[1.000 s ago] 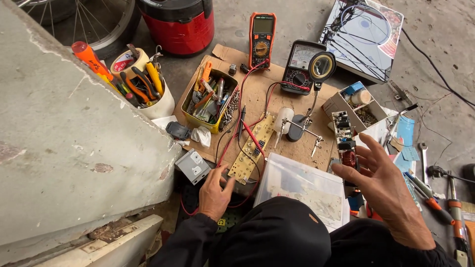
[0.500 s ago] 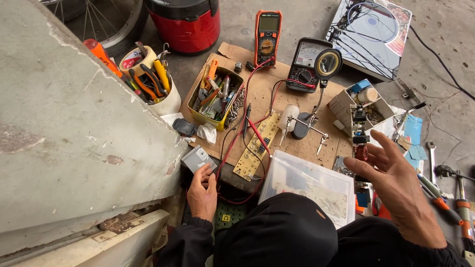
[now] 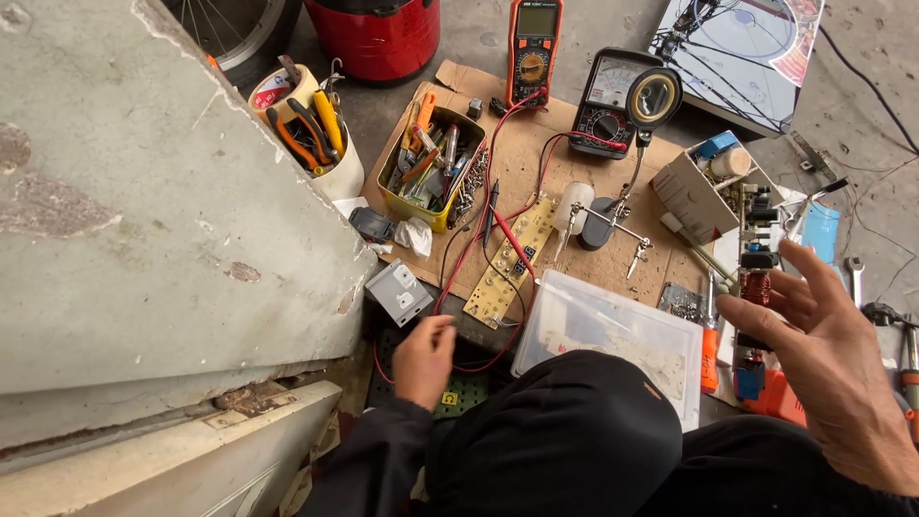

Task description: Repairing a circuit board by inspecting components, using pliers, and soldering traces.

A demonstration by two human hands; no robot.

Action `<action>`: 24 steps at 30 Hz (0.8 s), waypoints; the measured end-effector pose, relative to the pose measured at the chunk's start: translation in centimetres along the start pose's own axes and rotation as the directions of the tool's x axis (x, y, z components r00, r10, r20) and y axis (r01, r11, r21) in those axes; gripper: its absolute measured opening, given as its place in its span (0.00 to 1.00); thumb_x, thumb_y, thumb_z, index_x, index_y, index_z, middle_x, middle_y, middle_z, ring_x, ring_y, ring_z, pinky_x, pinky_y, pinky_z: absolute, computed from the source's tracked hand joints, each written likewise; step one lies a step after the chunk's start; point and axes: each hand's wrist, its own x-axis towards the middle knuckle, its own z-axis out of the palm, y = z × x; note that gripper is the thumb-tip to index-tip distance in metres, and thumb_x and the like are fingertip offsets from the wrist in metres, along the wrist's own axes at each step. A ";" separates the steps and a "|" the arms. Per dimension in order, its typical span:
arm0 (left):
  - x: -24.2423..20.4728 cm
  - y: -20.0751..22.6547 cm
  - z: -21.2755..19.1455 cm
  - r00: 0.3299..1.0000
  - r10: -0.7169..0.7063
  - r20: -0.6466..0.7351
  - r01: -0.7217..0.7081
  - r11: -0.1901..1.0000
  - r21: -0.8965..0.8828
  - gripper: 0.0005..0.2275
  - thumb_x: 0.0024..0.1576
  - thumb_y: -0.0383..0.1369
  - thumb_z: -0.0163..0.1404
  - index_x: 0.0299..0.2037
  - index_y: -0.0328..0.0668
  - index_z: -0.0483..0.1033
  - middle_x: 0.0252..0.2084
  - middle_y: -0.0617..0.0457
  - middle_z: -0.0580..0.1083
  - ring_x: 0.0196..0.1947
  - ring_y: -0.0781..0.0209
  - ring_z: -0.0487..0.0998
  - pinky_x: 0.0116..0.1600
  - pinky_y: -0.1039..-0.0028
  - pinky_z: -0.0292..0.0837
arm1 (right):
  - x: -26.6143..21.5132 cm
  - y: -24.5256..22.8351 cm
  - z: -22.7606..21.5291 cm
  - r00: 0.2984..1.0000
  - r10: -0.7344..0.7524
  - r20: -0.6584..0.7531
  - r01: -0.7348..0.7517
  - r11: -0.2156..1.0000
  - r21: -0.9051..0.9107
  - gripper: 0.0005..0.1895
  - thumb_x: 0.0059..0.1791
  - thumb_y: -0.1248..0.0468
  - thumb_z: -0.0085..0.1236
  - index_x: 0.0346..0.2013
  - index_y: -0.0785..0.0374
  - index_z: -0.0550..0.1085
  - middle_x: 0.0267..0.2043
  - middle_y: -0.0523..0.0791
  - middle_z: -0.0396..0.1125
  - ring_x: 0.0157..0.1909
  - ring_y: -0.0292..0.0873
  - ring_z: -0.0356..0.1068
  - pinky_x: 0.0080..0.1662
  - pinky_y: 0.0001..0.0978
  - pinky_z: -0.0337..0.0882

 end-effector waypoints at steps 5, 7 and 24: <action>0.8 0.0 5.2 0.845 0.529 0.075 -0.524 0.792 0.312 0.12 0.64 0.29 0.57 0.57 0.47 0.80 0.58 0.54 0.76 0.58 0.53 0.77 0.58 0.60 0.77 | -1.0 0.1 -0.3 1.000 -0.001 -0.015 0.000 0.999 -0.042 0.50 0.49 0.59 0.61 0.84 0.44 0.53 0.81 0.52 0.54 0.82 0.56 0.55 0.78 0.62 0.60; 1.8 -0.1 6.5 0.730 0.669 0.139 -0.664 0.648 0.373 0.14 0.62 0.28 0.59 0.58 0.44 0.80 0.59 0.50 0.73 0.60 0.50 0.74 0.61 0.58 0.77 | 0.8 2.7 -0.3 0.999 -0.005 -0.039 0.004 0.999 -0.041 0.50 0.48 0.58 0.62 0.85 0.45 0.53 0.81 0.53 0.54 0.81 0.56 0.56 0.78 0.62 0.60; 10.2 4.6 10.4 0.699 -0.009 0.715 -0.586 0.565 0.581 0.02 0.67 0.33 0.46 0.42 0.54 0.66 0.48 0.52 0.73 0.49 0.45 0.76 0.51 0.55 0.70 | 1.0 6.2 -4.0 0.984 -0.121 0.134 0.107 0.989 0.104 0.57 0.45 0.47 0.71 0.85 0.36 0.51 0.83 0.47 0.57 0.79 0.53 0.66 0.73 0.55 0.70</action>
